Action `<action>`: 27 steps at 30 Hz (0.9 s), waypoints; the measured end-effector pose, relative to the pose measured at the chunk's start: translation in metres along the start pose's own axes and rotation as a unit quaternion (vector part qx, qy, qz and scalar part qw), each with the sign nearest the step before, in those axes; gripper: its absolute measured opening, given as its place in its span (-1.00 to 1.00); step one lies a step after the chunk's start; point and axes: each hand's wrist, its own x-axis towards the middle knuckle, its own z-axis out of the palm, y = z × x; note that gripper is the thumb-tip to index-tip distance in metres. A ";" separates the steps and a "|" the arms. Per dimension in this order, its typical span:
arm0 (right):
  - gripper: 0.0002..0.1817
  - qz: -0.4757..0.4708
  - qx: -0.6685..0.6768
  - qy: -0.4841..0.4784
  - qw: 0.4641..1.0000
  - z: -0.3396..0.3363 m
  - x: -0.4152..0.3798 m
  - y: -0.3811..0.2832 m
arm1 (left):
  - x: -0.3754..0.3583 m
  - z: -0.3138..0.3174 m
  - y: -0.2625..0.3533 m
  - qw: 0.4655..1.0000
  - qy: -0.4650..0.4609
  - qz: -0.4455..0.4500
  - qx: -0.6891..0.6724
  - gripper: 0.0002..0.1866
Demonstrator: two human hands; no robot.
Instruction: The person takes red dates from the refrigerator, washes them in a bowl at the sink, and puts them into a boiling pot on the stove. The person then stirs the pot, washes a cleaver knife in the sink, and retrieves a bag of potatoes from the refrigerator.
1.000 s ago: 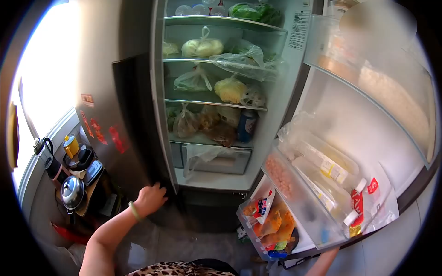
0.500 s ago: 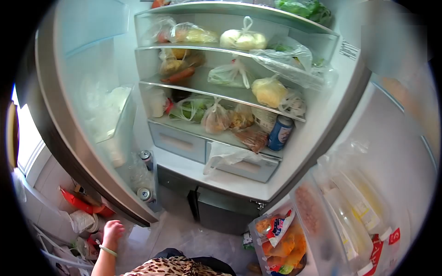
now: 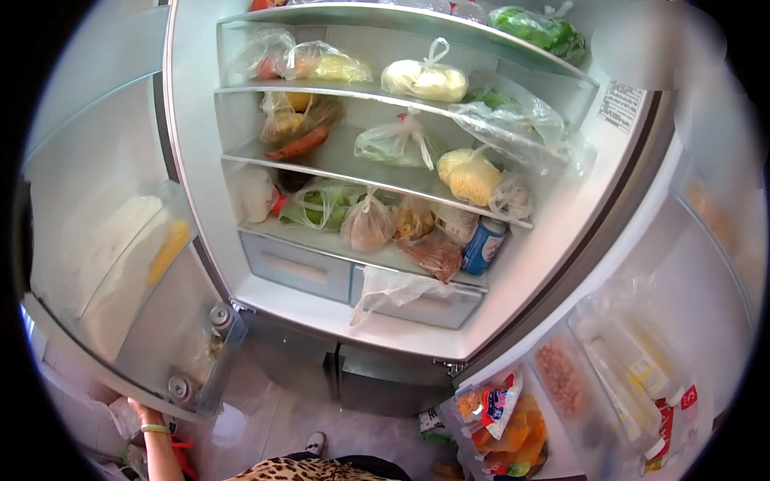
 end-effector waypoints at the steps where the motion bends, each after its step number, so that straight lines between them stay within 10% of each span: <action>1: -0.71 0.006 -0.014 0.007 1.000 -0.012 0.011 -0.007 | 0.011 -0.025 0.005 0.995 -0.089 0.020 0.031 -0.50; 8: -0.70 0.046 -0.046 0.012 0.998 -0.052 0.037 -0.051 | 0.041 -0.047 0.014 0.873 0.323 0.192 0.311 -0.50; 19: -0.69 0.027 0.001 -0.075 0.997 0.032 -0.001 -0.059 | 0.084 -0.022 -0.002 0.839 0.343 0.188 0.379 -0.50; 27: -0.68 -0.286 0.121 0.152 0.938 -0.209 -0.043 -0.318 | 0.081 -0.034 -0.004 0.832 0.362 0.195 0.372 -0.50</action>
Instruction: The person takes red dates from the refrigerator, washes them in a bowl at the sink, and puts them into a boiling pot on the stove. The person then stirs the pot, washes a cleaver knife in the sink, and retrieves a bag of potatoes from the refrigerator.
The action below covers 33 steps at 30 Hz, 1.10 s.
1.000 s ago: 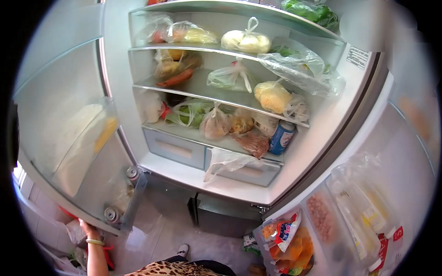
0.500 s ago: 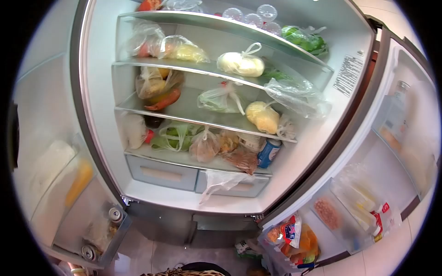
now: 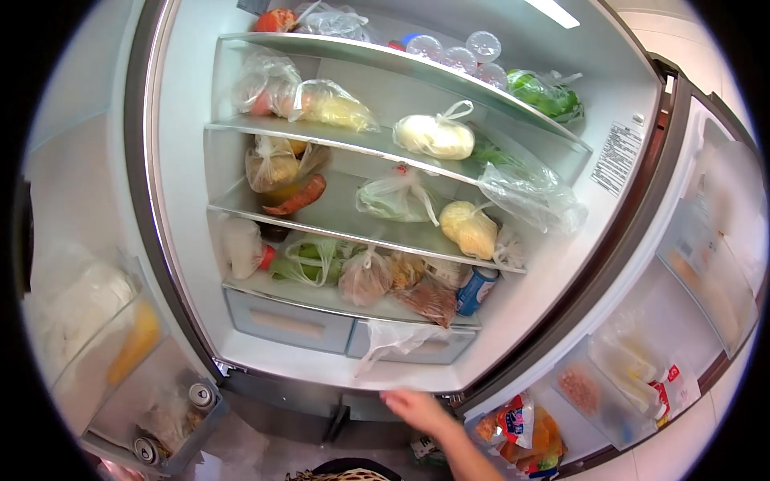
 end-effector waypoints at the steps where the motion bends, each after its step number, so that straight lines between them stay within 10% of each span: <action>1: -0.70 0.020 0.102 0.024 0.994 -0.026 0.018 -0.029 | 0.000 0.001 0.000 1.000 0.000 0.001 0.002 -0.50; 6: -0.73 -0.248 -0.017 0.263 0.932 -0.145 0.130 -0.140 | -0.001 0.001 -0.001 1.000 0.010 0.003 0.009 -0.50; 10: -0.48 -0.132 -0.332 0.443 0.822 -0.216 0.263 -0.132 | -0.003 0.000 -0.004 1.000 0.019 0.005 0.008 -0.50; 12: -0.35 0.054 -0.286 0.318 0.902 -0.248 0.294 -0.151 | -0.004 -0.006 -0.007 1.000 0.028 0.006 0.002 -0.50; 25: -0.41 -0.072 -0.425 0.273 0.860 -0.292 0.429 -0.077 | 0.039 -0.052 -0.098 0.994 0.054 0.060 -0.079 -0.51; 33: -0.46 -0.124 -0.460 0.309 0.824 -0.296 0.443 -0.072 | -0.026 -0.015 0.004 0.960 0.117 -0.084 -0.240 -0.52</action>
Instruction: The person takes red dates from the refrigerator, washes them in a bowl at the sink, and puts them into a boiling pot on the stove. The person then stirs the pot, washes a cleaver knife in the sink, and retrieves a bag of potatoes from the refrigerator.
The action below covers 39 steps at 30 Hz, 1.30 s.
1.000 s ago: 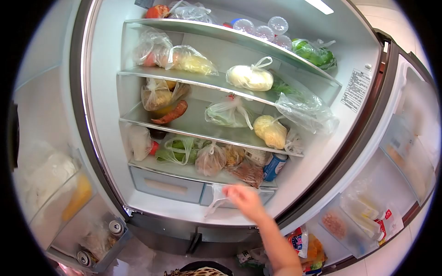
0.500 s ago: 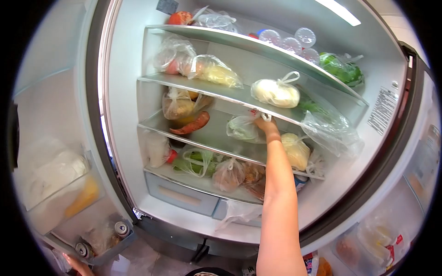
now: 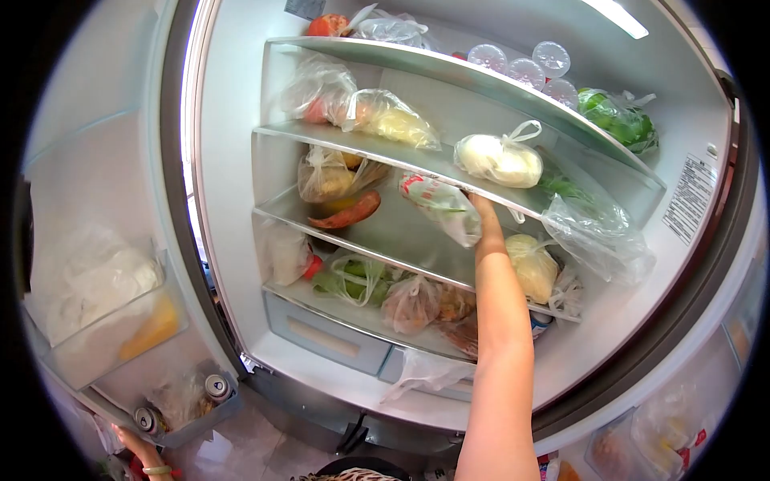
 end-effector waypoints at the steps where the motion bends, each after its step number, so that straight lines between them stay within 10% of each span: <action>1: -0.46 -0.004 -0.004 0.006 1.000 0.002 0.002 0.000 | 0.000 0.001 0.002 0.998 -0.006 -0.038 -0.042 -0.51; 7: -0.50 -0.033 -0.018 0.034 0.999 0.005 -0.009 0.007 | -0.020 0.015 0.018 0.999 0.041 -0.007 0.018 -0.46; 10: -0.51 -0.034 0.009 0.018 0.999 0.008 -0.021 0.012 | 0.072 -0.050 -0.050 0.995 -0.103 0.001 -0.008 -0.41; 14: -0.53 0.037 0.155 -0.119 0.980 -0.037 -0.060 -0.015 | -0.012 0.000 0.021 0.982 -0.032 0.074 0.170 -0.38; 19: -0.51 0.064 0.191 -0.041 0.979 -0.040 -0.079 -0.020 | -0.050 0.028 0.051 0.969 -0.040 0.074 0.233 -0.35; 39: -0.50 -0.006 0.195 -0.048 0.980 -0.108 -0.178 -0.100 | -0.014 0.014 0.027 0.998 -0.060 -0.008 0.032 -0.34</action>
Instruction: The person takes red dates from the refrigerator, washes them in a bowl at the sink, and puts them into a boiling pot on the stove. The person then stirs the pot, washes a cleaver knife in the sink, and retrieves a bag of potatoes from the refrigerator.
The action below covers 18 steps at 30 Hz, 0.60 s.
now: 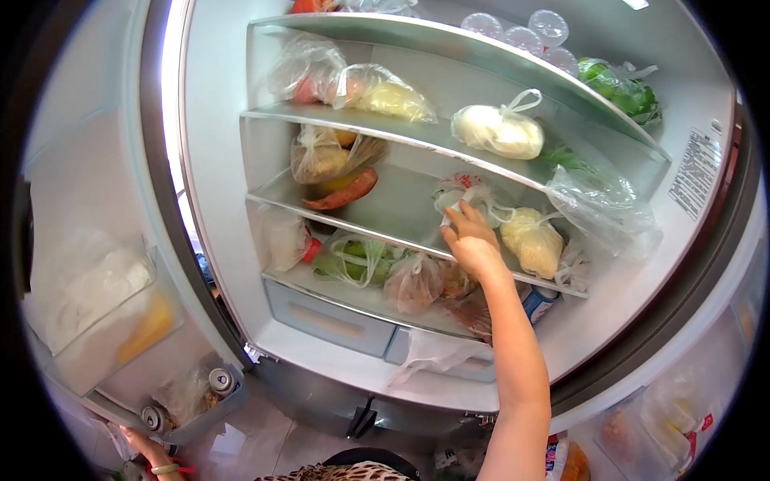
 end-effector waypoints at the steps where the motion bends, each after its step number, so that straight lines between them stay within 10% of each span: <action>1: -0.51 0.000 0.002 0.003 1.000 0.000 0.000 -0.001 | 0.005 -0.006 -0.004 1.000 -0.013 0.004 0.007 -0.34; 18: -0.53 0.005 0.003 0.038 0.999 0.006 -0.003 0.002 | 0.012 -0.002 -0.012 1.000 -0.006 0.012 0.023 -0.31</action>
